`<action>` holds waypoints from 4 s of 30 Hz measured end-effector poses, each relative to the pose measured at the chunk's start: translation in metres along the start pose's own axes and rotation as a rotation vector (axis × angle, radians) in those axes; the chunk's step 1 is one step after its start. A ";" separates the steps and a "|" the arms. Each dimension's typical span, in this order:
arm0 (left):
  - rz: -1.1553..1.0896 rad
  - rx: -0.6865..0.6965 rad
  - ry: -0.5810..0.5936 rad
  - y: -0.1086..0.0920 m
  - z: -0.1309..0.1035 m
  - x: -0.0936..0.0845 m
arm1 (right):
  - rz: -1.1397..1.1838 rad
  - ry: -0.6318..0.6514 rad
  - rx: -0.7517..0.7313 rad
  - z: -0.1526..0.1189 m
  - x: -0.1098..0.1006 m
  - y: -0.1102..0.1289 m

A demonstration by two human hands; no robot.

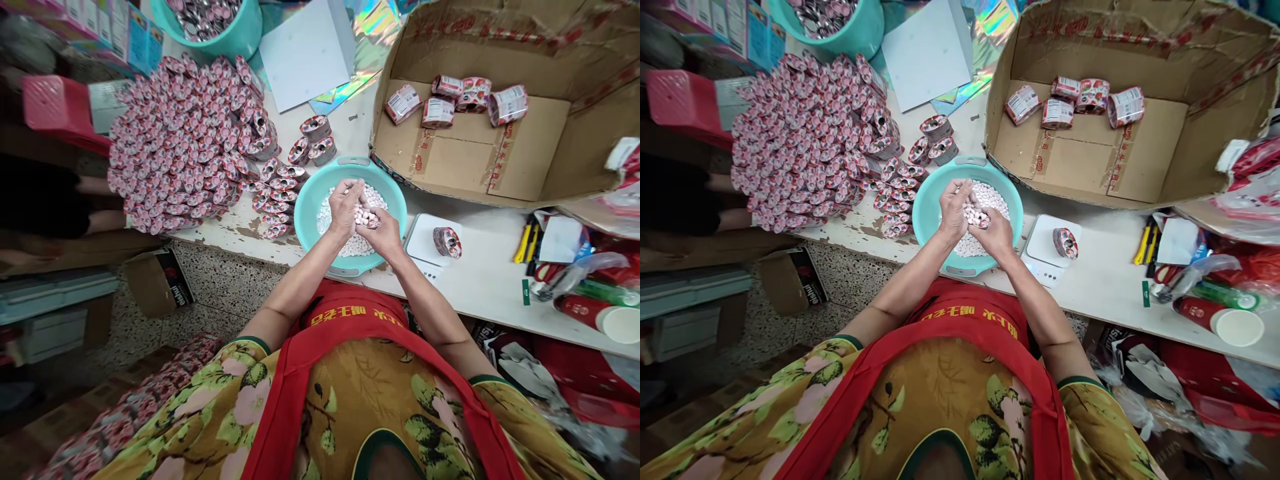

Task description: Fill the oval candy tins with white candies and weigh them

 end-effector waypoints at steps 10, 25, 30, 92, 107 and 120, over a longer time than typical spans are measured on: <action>0.015 -0.029 0.094 -0.006 -0.002 0.011 | 0.062 -0.029 -0.012 0.005 -0.003 -0.001; -0.168 -0.191 0.102 -0.043 0.018 -0.005 | 0.518 0.074 -0.084 -0.001 -0.012 -0.022; -0.096 -0.503 0.010 -0.013 0.028 -0.031 | 0.514 0.019 -0.120 0.007 -0.009 -0.034; 0.836 0.238 0.789 -0.015 -0.076 0.006 | 0.294 0.095 -0.023 -0.054 -0.068 -0.083; 0.997 0.206 0.896 -0.043 -0.032 -0.031 | 0.468 0.147 -0.078 -0.019 0.006 -0.046; 0.702 0.232 0.749 -0.051 -0.011 -0.066 | 0.554 0.315 0.027 0.001 0.042 -0.017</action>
Point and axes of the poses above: each hand's wrist, its own z-axis towards the middle knuckle, its own x-axis out of the palm, y = z × x, the point moved 2 cm from there along z, towards the middle knuckle, and after that the axes turned 10 degrees about x, right-handed, at the moved point
